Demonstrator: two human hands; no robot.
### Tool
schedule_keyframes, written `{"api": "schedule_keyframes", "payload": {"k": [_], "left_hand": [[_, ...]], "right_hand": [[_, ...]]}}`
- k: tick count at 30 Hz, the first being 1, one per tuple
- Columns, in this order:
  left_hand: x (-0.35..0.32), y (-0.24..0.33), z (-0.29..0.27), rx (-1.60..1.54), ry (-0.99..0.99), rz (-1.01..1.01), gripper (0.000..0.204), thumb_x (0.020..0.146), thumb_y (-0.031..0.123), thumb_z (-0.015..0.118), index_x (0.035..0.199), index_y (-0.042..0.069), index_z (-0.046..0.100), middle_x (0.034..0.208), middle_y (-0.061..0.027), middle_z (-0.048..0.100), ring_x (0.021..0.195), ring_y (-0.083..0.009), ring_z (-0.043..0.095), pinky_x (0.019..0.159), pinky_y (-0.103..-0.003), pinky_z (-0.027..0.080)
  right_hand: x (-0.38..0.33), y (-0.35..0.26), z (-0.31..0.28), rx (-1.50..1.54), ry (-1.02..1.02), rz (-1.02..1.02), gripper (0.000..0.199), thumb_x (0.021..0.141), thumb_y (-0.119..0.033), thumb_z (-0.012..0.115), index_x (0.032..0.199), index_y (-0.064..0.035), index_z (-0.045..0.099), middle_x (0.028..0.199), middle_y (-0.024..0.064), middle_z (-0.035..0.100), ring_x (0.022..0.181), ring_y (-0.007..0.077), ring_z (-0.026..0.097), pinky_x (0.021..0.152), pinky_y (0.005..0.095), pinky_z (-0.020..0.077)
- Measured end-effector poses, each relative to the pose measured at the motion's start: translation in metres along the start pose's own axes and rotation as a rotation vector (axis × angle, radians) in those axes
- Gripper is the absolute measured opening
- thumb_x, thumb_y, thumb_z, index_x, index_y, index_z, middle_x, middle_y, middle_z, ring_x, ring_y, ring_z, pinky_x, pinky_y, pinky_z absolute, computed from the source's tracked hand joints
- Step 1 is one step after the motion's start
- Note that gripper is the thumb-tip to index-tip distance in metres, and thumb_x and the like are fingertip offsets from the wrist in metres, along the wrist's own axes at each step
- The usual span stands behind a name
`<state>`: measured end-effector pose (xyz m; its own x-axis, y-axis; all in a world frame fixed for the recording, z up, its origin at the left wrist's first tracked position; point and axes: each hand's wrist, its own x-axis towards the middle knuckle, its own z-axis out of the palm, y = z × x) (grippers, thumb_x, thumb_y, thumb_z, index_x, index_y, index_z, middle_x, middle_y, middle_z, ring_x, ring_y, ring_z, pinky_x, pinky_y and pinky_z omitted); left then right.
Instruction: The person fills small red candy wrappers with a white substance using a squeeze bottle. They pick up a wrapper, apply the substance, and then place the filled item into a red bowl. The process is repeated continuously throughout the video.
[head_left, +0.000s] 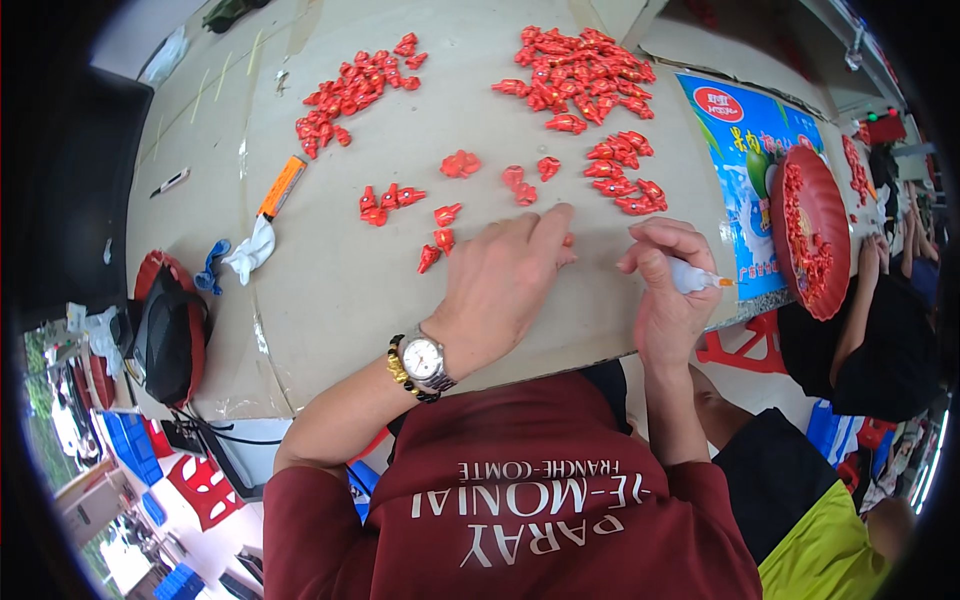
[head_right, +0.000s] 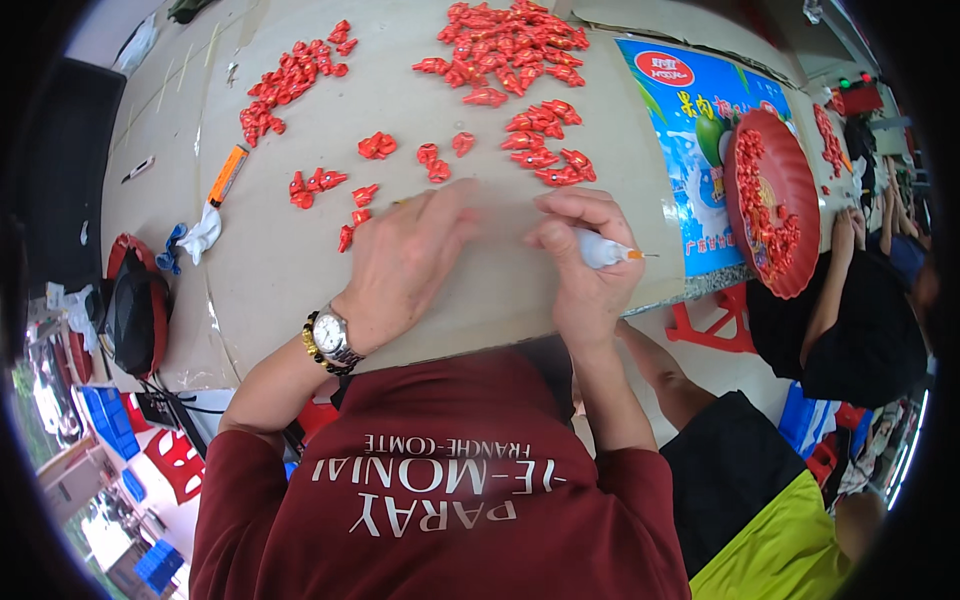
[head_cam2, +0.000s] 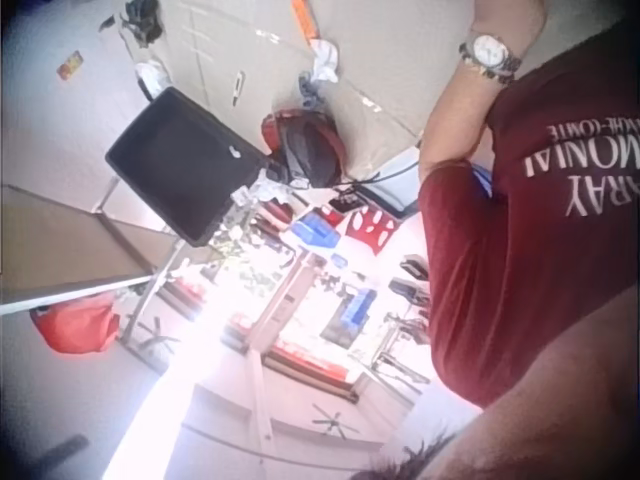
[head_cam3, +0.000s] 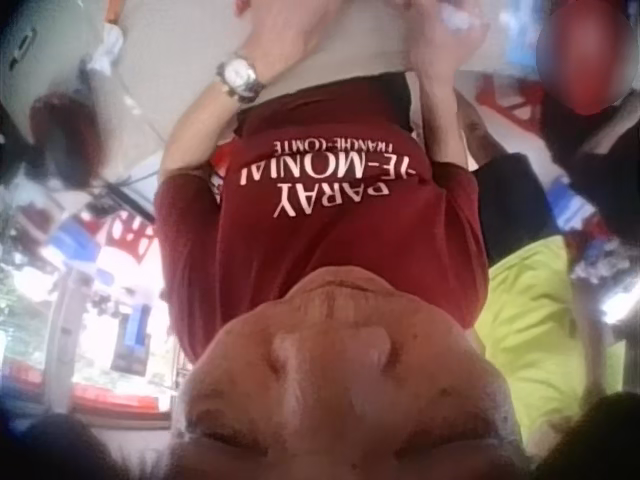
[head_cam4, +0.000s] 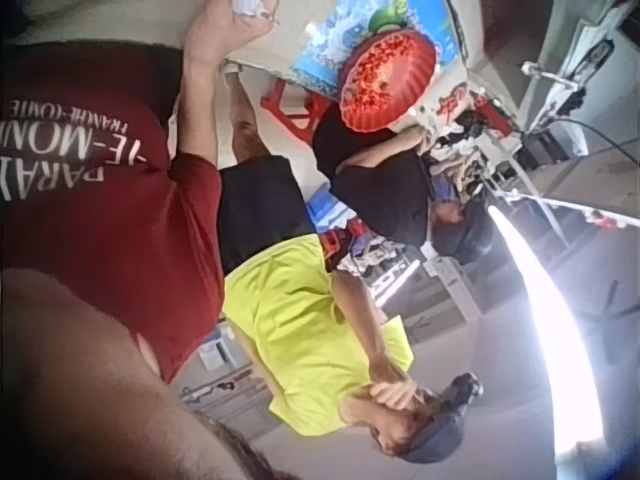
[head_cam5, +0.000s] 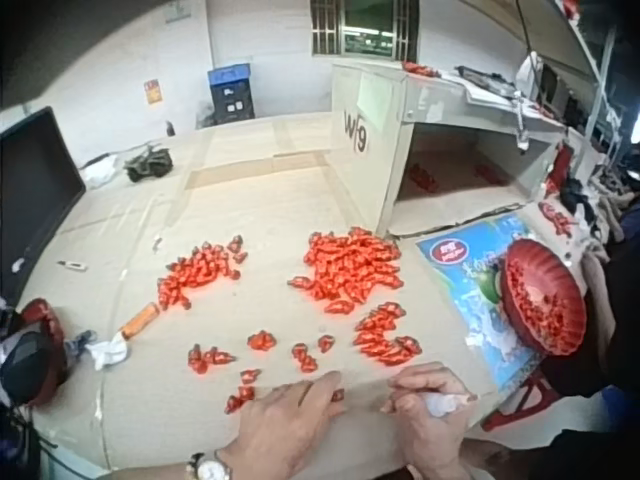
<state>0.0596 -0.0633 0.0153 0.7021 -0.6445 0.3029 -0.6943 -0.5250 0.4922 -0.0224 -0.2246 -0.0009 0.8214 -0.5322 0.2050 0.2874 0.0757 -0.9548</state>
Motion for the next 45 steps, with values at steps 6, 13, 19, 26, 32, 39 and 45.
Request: {"api": "schedule_keyframes", "payload": {"k": [6,13,19,26,32,39,45], "left_hand": [[-0.011,-0.032,-0.030,0.178,0.182,-0.029,0.052,0.064,0.020,0.081,0.108,0.004,0.059,0.091,-0.0087,0.059,0.092,-0.0279,0.052,0.081,-0.039,0.042],[-0.031,-0.054,-0.048,0.130,0.111,-0.214,0.090,0.049,0.033,0.089,0.124,0.005,0.049,0.119,-0.0123,0.051,0.121,-0.0333,0.038,0.097,-0.047,0.031],[-0.048,-0.070,-0.061,0.172,-0.022,-0.227,0.116,0.046,0.050,0.086,0.140,0.007,0.035,0.139,-0.0219,0.037,0.135,-0.0406,0.025,0.106,-0.052,0.021],[-0.019,-0.077,-0.047,0.136,-0.111,-0.017,0.110,0.055,0.054,0.082,0.142,0.011,0.032,0.142,-0.0255,0.032,0.136,-0.0425,0.023,0.107,-0.053,0.020],[0.019,-0.062,-0.031,0.151,-0.152,0.083,0.105,0.058,0.049,0.082,0.144,0.014,0.031,0.144,-0.0217,0.031,0.137,-0.0399,0.022,0.107,-0.052,0.022],[0.044,-0.047,-0.018,0.196,-0.157,0.185,0.064,0.072,0.035,0.075,0.130,0.020,0.054,0.137,-0.0185,0.043,0.130,-0.0384,0.034,0.103,-0.052,0.026],[0.052,-0.044,-0.002,0.120,-0.075,0.219,0.036,0.077,0.024,0.071,0.111,0.016,0.067,0.120,-0.0138,0.056,0.121,-0.0347,0.044,0.099,-0.053,0.029]], "right_hand": [[-0.001,0.005,0.003,-0.023,-0.043,-0.015,0.012,0.082,0.002,0.064,0.094,0.0041,0.062,0.102,0.0127,0.059,0.077,0.0159,0.061,0.067,0.0273,0.0528],[0.018,-0.006,0.037,-0.491,-0.403,-0.259,0.023,0.074,0.008,0.065,0.095,-0.0002,0.065,0.097,0.0106,0.061,0.079,0.0160,0.062,0.067,0.0278,0.0518],[0.021,0.002,0.063,-0.980,-0.693,-0.412,0.026,0.069,0.004,0.065,0.093,-0.0053,0.065,0.095,0.0068,0.061,0.078,0.0235,0.063,0.062,0.0336,0.0505],[0.013,-0.001,0.031,-1.107,-0.511,-0.390,0.025,0.067,0.006,0.064,0.089,-0.0056,0.063,0.092,0.0069,0.061,0.078,0.0245,0.064,0.063,0.0326,0.0514],[0.031,-0.012,0.002,-0.916,-0.226,-0.347,0.021,0.071,0.009,0.062,0.087,-0.0033,0.064,0.093,0.0099,0.062,0.083,0.0210,0.064,0.067,0.0306,0.0514],[0.089,-0.004,-0.041,-0.542,0.065,-0.186,0.012,0.080,-0.008,0.067,0.090,-0.0042,0.062,0.090,0.0014,0.058,0.081,0.0092,0.053,0.072,0.0236,0.0428],[0.148,0.033,-0.088,-0.419,0.018,-0.037,0.014,0.084,-0.017,0.063,0.090,-0.0056,0.058,0.084,0.0011,0.057,0.080,0.0097,0.051,0.073,0.0258,0.0420]]}}
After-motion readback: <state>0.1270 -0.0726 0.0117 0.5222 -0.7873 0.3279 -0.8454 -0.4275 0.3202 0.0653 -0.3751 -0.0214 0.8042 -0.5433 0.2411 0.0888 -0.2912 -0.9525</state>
